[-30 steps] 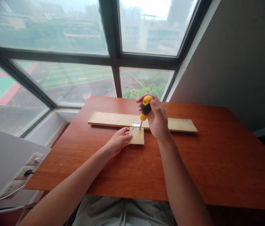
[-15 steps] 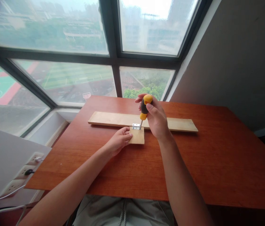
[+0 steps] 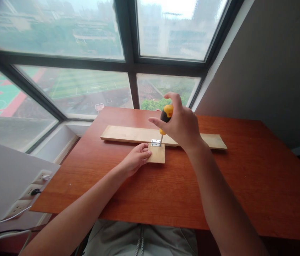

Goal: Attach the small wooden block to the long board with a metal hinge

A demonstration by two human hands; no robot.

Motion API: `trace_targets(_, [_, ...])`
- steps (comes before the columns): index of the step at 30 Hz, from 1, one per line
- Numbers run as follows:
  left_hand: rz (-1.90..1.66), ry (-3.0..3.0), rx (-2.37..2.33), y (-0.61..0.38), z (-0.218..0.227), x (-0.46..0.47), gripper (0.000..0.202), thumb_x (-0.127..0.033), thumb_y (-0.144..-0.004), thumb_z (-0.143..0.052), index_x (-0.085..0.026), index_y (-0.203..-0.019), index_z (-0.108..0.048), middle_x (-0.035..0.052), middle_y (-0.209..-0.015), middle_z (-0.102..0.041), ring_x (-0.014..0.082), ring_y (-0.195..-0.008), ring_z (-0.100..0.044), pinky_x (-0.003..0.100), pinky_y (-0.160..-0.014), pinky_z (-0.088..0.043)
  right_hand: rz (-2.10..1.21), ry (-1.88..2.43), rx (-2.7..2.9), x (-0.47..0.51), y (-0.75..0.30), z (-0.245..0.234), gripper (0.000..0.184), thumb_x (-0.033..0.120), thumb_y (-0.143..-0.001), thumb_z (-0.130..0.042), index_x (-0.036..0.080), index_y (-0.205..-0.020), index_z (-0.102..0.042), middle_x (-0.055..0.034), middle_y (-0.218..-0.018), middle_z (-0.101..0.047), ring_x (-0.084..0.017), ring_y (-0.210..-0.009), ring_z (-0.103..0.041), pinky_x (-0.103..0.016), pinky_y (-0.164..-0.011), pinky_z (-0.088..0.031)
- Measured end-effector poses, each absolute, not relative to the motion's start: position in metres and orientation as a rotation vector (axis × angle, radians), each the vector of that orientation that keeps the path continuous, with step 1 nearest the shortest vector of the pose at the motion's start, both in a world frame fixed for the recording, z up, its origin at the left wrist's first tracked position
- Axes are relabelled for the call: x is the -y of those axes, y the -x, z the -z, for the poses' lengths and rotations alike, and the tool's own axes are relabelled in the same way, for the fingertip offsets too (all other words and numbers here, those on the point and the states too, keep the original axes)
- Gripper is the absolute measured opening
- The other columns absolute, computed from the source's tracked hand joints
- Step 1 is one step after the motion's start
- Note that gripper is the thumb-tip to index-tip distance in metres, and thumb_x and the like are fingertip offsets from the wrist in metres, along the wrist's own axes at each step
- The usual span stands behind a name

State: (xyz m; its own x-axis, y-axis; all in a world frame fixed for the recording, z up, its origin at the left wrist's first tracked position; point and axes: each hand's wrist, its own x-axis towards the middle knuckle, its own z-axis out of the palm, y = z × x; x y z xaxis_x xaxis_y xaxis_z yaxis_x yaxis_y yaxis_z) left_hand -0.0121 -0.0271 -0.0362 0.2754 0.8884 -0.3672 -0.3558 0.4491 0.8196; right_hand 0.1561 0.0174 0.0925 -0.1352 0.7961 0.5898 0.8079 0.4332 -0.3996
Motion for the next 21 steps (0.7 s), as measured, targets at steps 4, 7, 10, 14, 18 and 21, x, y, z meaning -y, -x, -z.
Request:
trace_targets(4, [-0.927,-0.685,-0.93,0.011,0.037,0.027,0.023,-0.009,-0.078,-0.067,-0.014,-0.097,-0.056,0.0072,-0.09,-0.071,0.0116,-0.072,-0.065,0.022,-0.069,-0.049,-0.055,1.324,2.092,-0.022,-0.155,-0.104,0.046,0.054,-0.091,-0.053,0.022,-0.123,-0.055,-0.0003,-0.072,-0.065,-0.021,-0.064,-0.061,-0.032,-0.06,-0.044])
trace_targets(7, [-0.933,-0.687,-0.927,0.011,0.037,0.026,0.023,-0.008,-0.077,-0.067,-0.014,-0.096,-0.056,0.0073,-0.089,-0.071,0.0118,-0.073,-0.066,0.022,-0.068,-0.049,-0.233,1.207,2.174,-0.023,-0.16,-0.112,0.037,0.044,-0.091,-0.053,0.022,-0.12,-0.055,-0.0011,-0.08,-0.067,-0.017,-0.063,-0.059,-0.03,-0.06,-0.044])
trace_targets(10, [-0.939,-0.691,-0.925,0.012,0.038,0.027,0.022,-0.008,-0.077,-0.066,-0.014,-0.096,-0.056,0.0077,-0.09,-0.071,0.0117,-0.073,-0.066,0.021,-0.068,-0.049,-0.132,1.258,2.235,-0.023,-0.164,-0.122,0.052,0.047,-0.085,-0.062,0.023,-0.129,-0.052,-0.0023,-0.084,-0.068,-0.018,-0.064,-0.058,-0.03,-0.059,-0.042])
trace_targets(14, [-0.937,-0.695,-0.93,0.012,0.039,0.026,0.022,-0.009,-0.078,-0.066,-0.014,-0.096,-0.056,0.0078,-0.091,-0.071,0.0128,-0.075,-0.067,0.022,-0.068,-0.05,0.247,1.537,2.267,-0.024,-0.163,-0.135,0.05,0.061,-0.085,-0.056,0.024,-0.119,-0.061,-0.0049,-0.074,-0.066,-0.023,-0.065,-0.058,-0.032,-0.058,-0.036])
trace_targets(18, [-0.946,-0.689,-0.923,0.011,0.041,0.026,0.024,-0.009,-0.077,-0.068,-0.014,-0.096,-0.056,0.008,-0.09,-0.071,0.0138,-0.076,-0.067,0.023,-0.069,-0.05,0.044,1.477,2.351,-0.024,-0.162,-0.145,0.031,0.043,-0.093,-0.044,0.022,-0.105,-0.064,-0.0064,-0.085,-0.071,-0.022,-0.071,-0.061,-0.032,-0.062,-0.038])
trace_targets(21, [-0.957,-0.685,-0.916,0.011,0.041,0.026,0.024,-0.009,-0.076,-0.069,-0.014,-0.096,-0.056,0.008,-0.09,-0.071,0.0135,-0.075,-0.067,0.023,-0.07,-0.051,-0.185,1.313,2.459,-0.024,-0.165,-0.149,0.028,0.034,-0.092,-0.043,0.022,-0.107,-0.063,-0.0042,-0.088,-0.072,-0.02,-0.072,-0.061,-0.031,-0.064,-0.04])
